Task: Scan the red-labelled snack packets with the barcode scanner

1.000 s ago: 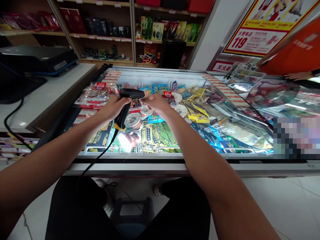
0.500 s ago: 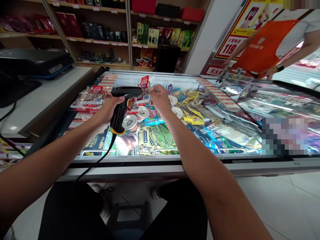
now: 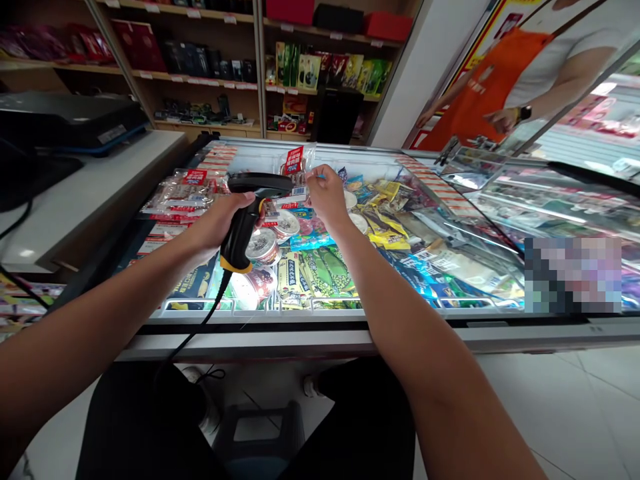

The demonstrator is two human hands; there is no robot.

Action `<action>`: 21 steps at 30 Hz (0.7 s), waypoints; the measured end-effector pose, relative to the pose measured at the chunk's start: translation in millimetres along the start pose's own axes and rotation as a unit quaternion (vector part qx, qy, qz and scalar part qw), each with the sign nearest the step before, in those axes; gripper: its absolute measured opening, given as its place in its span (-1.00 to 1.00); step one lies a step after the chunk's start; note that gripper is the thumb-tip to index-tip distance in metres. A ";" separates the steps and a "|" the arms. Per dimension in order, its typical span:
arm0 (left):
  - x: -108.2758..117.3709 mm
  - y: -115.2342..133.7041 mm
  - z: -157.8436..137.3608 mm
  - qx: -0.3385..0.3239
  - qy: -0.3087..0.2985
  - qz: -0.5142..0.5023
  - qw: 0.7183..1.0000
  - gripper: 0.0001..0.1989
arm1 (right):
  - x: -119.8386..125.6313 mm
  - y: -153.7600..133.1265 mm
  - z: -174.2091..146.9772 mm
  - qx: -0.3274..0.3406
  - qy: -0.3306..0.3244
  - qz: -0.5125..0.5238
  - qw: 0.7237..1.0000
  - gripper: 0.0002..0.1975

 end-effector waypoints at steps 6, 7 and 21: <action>8.9 4.6 4.8 -0.004 0.027 0.023 0.999 -0.63 | 27.0 2.2 14.0 0.030 0.060 -0.111 0.992 -0.91; 13.9 4.9 6.0 -0.005 0.046 0.036 0.998 -0.64 | 36.4 4.3 18.2 0.036 0.076 -0.147 0.985 -0.92; 29.7 -12.7 11.2 0.036 0.099 0.129 0.986 -0.66 | -5.2 2.4 -6.8 -0.019 -0.111 -0.184 0.976 -0.83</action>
Point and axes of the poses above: each hand's wrist, its own z-axis towards the middle knuckle, its own x-axis out of the back of the hand, y = z × x, the point moved 7 cm from there along z, towards the middle knuckle, and after that the axes turned 5 degrees about -z, right-handed, at the moved point
